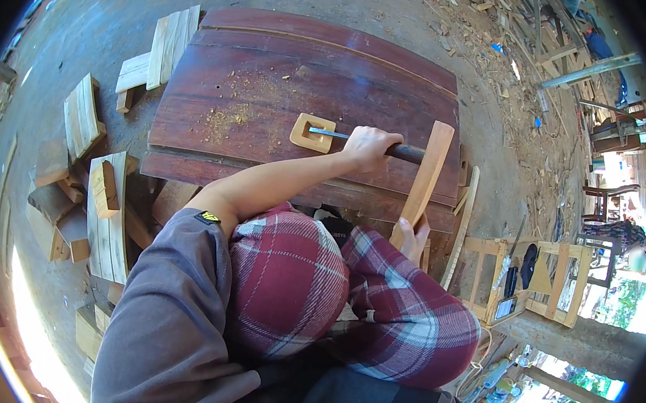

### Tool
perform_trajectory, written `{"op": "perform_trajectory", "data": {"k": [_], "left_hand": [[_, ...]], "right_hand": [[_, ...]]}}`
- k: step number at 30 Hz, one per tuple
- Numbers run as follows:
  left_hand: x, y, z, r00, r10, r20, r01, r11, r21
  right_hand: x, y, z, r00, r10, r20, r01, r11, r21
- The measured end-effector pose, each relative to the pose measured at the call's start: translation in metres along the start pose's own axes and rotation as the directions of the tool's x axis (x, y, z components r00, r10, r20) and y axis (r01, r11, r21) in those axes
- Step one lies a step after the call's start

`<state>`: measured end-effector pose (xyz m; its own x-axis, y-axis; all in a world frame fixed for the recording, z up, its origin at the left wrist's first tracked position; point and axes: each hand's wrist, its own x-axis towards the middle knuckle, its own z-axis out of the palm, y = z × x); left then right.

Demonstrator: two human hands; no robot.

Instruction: Use a chisel and mallet to carve out a hole in a wooden block.

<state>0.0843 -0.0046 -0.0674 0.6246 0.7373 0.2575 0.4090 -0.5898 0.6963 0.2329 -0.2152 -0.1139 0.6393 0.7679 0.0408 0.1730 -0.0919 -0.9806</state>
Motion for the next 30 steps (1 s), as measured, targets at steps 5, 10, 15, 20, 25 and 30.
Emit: {"op": "perform_trajectory", "data": {"k": [5, 10, 15, 20, 25, 30], "left_hand": [[-0.005, -0.011, -0.005, 1.000, 0.006, 0.018, -0.007, 1.000, 0.019], [-0.001, -0.011, 0.000, 0.999, 0.014, 0.033, -0.015, 0.999, 0.032], [-0.005, -0.020, -0.006, 0.997, -0.040, 0.063, 0.035, 0.996, 0.078], [-0.004, -0.014, 0.000, 1.000, 0.009, 0.022, -0.010, 0.999, 0.051], [-0.005, -0.021, -0.010, 1.000, 0.019, 0.022, -0.021, 0.996, 0.089], [-0.001, -0.016, -0.021, 0.992, 0.013, -0.123, -0.010, 1.000, 0.028]], "right_hand": [[0.009, -0.040, -0.003, 0.979, 0.078, 0.191, -0.119, 0.969, 0.217], [-0.002, -0.007, 0.009, 0.983, 0.171, 0.065, -0.179, 0.973, 0.149], [0.011, -0.044, -0.006, 0.954, 0.246, 0.171, -0.265, 0.959, 0.100], [0.009, -0.019, -0.006, 0.981, 0.180, 0.072, -0.192, 0.957, 0.216], [0.009, -0.027, -0.010, 0.974, 0.154, 0.167, -0.142, 0.987, -0.081], [0.020, -0.060, -0.015, 0.942, 0.262, 0.209, -0.274, 0.962, 0.026]]}}
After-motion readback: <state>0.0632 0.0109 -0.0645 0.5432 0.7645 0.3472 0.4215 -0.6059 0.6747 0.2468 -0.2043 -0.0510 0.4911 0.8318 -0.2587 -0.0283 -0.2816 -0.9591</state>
